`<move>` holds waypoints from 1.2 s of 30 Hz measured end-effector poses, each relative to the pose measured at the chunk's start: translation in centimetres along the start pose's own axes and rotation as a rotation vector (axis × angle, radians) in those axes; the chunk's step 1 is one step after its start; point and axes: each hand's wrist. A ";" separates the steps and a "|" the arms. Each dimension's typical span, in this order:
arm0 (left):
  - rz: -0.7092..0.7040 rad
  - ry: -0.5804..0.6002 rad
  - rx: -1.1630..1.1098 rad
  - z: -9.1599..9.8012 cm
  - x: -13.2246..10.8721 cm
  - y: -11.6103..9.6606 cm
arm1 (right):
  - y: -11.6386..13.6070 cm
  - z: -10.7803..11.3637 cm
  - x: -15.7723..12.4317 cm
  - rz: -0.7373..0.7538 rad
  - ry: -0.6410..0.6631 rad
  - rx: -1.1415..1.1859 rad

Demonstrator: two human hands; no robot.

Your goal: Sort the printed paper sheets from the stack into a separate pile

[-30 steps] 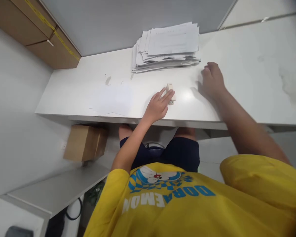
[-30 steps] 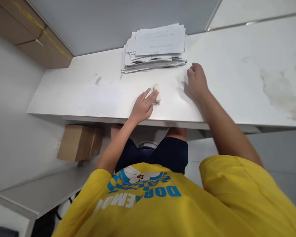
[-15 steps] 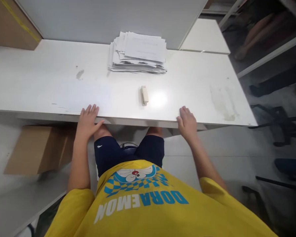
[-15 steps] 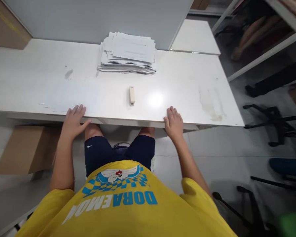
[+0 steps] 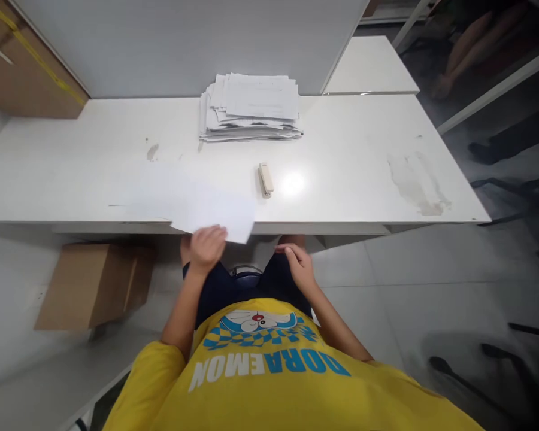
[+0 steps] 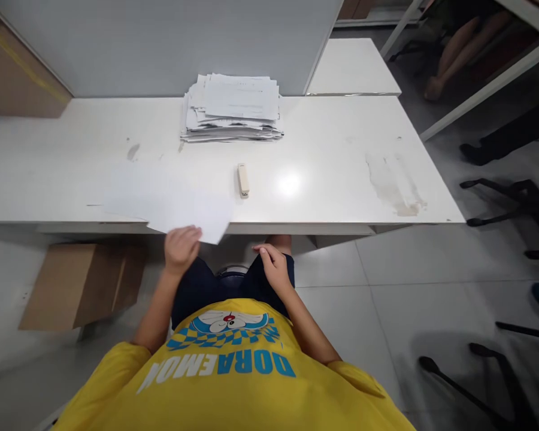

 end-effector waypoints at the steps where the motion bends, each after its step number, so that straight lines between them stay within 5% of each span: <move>1: -0.054 -0.035 -0.036 -0.4 0.0 -1.2 | 0.3 -0.7 0.2 -0.056 0.072 0.063; 3: -0.106 -0.059 -0.117 -1.3 -0.1 -3.4 | 1.1 -2.0 0.7 -0.155 0.143 0.217; 6: -0.122 -0.006 -0.210 -2.4 -0.5 -5.7 | 2.2 -3.4 1.5 -0.253 0.021 0.410; 11: -0.033 0.064 -0.240 -3.4 -2.7 -5.3 | 3.1 -4.0 1.9 -0.321 -0.066 0.400; 13: 0.215 -0.033 -0.203 -3.4 -3.9 -3.9 | 3.0 -3.9 1.7 -0.333 -0.089 0.366; 16: 0.718 -0.389 -0.123 -3.2 -4.8 -2.2 | 2.4 -3.5 1.7 -0.342 -0.159 0.325; 18: 0.980 -0.632 -0.243 -3.0 -4.5 -1.8 | 1.8 -3.0 1.8 -0.350 -0.172 0.310; 20: 1.174 -0.752 -0.522 -2.8 -3.8 -2.3 | 1.2 -2.5 2.2 -0.361 -0.172 0.288; 26: 1.441 -0.630 -1.173 -3.1 -2.2 -4.8 | 0.0 -0.3 3.1 -0.327 -0.162 0.101; 36: 1.322 -0.283 -0.885 -4.0 -2.9 -6.2 | -1.4 0.6 3.4 -0.443 -0.159 0.225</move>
Point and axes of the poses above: each hand's wrist, its own x-axis towards the middle knuckle, its own z-axis out of the back of the hand, y = z × x, and after that the axes turned 2 degrees about -z, right-handed
